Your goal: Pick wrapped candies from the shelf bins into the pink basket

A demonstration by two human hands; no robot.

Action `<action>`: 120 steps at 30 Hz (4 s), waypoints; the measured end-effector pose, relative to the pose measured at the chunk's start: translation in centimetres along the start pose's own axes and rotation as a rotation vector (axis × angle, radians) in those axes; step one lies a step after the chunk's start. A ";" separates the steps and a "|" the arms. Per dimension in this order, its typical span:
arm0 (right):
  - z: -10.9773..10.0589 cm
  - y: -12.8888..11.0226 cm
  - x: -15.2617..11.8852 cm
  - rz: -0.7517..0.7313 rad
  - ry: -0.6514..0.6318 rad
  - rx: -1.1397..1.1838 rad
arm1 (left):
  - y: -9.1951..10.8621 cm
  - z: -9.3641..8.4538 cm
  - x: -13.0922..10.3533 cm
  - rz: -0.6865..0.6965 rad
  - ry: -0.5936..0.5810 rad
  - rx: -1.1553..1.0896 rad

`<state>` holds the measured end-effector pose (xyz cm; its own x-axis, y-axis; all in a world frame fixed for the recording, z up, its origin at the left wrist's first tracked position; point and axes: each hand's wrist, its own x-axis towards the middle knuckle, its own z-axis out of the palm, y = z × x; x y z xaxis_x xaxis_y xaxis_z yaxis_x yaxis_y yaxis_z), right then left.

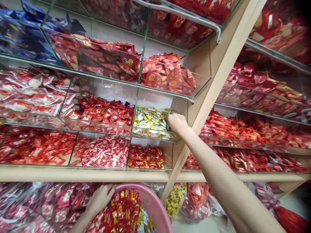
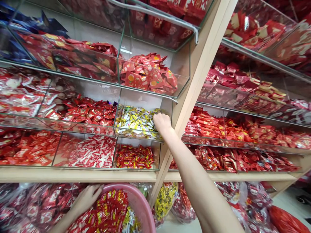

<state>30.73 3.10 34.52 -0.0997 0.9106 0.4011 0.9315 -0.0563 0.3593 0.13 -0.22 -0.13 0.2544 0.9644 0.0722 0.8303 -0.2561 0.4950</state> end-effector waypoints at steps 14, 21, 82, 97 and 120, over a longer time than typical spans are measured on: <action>1.3 0.7 -0.2 0.023 0.061 0.364 | 0.3 -0.2 0.0 -0.016 -0.009 -0.012; 2.0 1.1 0.3 -0.039 0.107 0.524 | 0.5 -0.3 -0.2 -0.008 0.005 0.021; 2.7 0.9 1.4 -0.103 0.235 0.741 | 0.4 -0.1 -0.1 -0.010 0.016 0.055; 3.5 1.1 1.7 0.015 0.278 0.665 | 0.3 0.0 -0.1 -0.027 -0.013 0.089; 1.6 0.3 0.2 0.150 0.203 0.497 | 0.7 -0.1 -0.3 -0.040 -0.005 0.066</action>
<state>31.53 3.91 33.35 0.0269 0.8075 0.5893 0.9887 0.0656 -0.1350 0.57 -0.65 0.25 0.2230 0.9736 0.0492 0.8706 -0.2216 0.4392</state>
